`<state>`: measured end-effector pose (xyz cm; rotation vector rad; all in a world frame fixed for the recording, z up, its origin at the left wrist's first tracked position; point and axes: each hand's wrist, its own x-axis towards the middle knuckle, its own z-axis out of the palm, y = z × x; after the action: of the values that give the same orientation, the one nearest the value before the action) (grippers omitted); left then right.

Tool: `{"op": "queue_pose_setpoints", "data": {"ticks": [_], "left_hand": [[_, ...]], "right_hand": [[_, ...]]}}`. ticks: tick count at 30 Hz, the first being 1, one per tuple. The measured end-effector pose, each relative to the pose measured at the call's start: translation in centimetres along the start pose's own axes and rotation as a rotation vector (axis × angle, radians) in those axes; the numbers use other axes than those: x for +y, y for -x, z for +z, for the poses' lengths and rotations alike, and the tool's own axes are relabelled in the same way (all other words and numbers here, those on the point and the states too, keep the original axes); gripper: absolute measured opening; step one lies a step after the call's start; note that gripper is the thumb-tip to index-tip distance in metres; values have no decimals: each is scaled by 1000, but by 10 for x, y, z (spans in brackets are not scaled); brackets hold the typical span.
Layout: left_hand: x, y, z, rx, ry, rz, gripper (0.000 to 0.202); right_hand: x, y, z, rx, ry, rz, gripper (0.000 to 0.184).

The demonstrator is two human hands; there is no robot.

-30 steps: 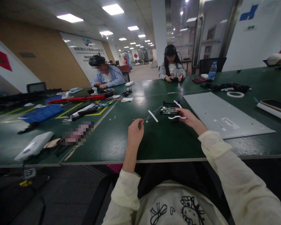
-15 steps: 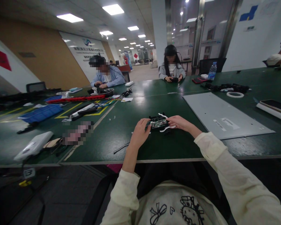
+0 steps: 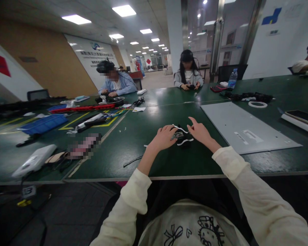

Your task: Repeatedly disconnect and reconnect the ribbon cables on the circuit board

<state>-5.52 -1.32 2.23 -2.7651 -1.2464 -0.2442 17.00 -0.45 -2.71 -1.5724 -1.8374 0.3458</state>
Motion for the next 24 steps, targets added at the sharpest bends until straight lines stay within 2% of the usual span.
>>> {"op": "queue_pose_setpoints", "data": {"ticks": [4,8,11,15,18,24], "left_hand": [[-13,-29,4,-55,37,-47,48],[-26,-29,20,-76,117,-126,66],[-31,-20,27,-101,161,-165,81],[-34,-15,28,-162,193,-171,96],[-34,-16,27,-227,221,-162,102],[-34,-19,28,-235,216,-171,104]], "right_hand": [[30,-11,-20,196,266,116,53],[73,-10,-34,322,511,373,58],[104,-7,-36,300,550,525,62],[128,-9,-34,165,523,654,67],[134,-13,-32,95,518,675,71],[139,-15,-33,28,530,649,79]]}}
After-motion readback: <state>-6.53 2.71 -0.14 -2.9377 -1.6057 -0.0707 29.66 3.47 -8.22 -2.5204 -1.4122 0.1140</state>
